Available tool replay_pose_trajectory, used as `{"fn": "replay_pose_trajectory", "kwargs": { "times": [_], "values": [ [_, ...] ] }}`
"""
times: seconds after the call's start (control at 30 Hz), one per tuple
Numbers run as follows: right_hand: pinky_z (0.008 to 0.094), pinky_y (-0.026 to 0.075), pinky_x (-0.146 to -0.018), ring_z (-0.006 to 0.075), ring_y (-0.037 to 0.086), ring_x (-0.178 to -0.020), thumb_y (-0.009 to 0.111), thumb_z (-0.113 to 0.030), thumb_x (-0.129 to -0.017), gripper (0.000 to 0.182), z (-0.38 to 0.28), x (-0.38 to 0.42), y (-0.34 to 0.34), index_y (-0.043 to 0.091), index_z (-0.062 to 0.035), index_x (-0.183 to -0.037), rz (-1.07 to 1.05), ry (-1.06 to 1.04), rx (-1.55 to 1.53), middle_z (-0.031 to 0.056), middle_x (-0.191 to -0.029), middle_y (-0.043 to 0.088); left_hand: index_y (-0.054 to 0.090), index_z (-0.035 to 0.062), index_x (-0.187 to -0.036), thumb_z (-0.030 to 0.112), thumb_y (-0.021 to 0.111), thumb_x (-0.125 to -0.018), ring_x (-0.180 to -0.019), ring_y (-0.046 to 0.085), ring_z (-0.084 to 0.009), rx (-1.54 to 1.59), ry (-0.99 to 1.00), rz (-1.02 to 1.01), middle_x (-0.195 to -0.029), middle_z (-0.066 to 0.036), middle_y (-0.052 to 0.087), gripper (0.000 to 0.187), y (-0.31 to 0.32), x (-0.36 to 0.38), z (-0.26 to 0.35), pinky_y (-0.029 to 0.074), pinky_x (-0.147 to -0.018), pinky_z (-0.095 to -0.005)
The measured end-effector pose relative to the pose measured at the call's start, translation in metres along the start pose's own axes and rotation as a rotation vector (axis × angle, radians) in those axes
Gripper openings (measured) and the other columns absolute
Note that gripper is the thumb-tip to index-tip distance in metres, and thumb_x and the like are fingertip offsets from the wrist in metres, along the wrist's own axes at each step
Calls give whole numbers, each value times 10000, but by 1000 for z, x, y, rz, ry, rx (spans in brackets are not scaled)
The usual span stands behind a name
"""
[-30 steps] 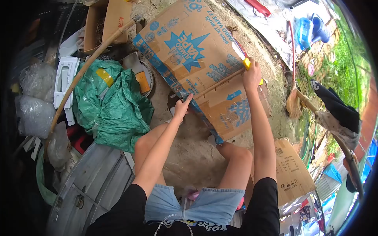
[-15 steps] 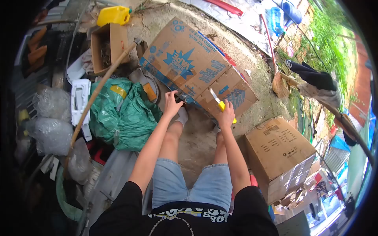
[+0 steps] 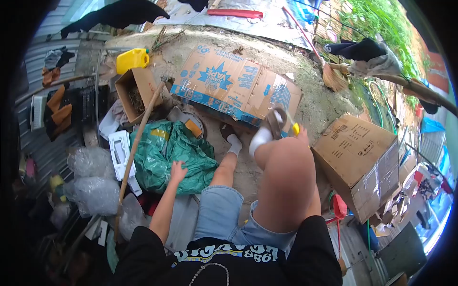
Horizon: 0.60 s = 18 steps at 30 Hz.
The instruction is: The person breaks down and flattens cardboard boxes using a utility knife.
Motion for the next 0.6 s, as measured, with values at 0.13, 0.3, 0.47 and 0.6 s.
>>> {"fn": "replay_pose_trajectory", "kwargs": {
  "times": [0.13,0.3,0.47,0.6],
  "values": [
    [431,437,-693,336,540,-863,484,-247,-794,322,75,72,41,471,-133,-1096,-252,227,-57,131,-995,527,562,119,-901,178,623,-640,-929,461,-325,1,-42,-138,-964,-138,459,274,9,31,10,410,-779,-402],
    [440,440,-699,357,540,-854,543,-184,-749,340,76,133,34,473,-141,-1079,-392,113,24,154,-967,516,548,104,-951,167,604,-675,-948,457,-324,55,-57,-196,-981,-143,455,289,7,32,48,399,-804,-402],
    [416,441,-734,348,536,-892,556,-209,-756,359,81,99,71,482,-141,-1101,-336,116,-55,154,-1016,535,449,38,-1090,112,616,-668,-996,433,-349,63,356,271,-1071,-189,405,460,-49,-54,161,376,-827,-401],
    [392,435,-712,339,544,-870,584,-262,-739,378,33,84,46,509,-89,-1067,-415,286,-414,157,-977,568,332,78,-1243,219,669,-663,-1121,332,-396,-150,356,462,-1223,-230,299,686,-94,-131,234,285,-917,-468]
  ]
}}
Point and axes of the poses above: each hand's wrist, its own x-axis away from the middle knuckle, its own y-axis out of the palm, z = x × y, the point moved 5 cm from there along -x, towards the middle knuckle
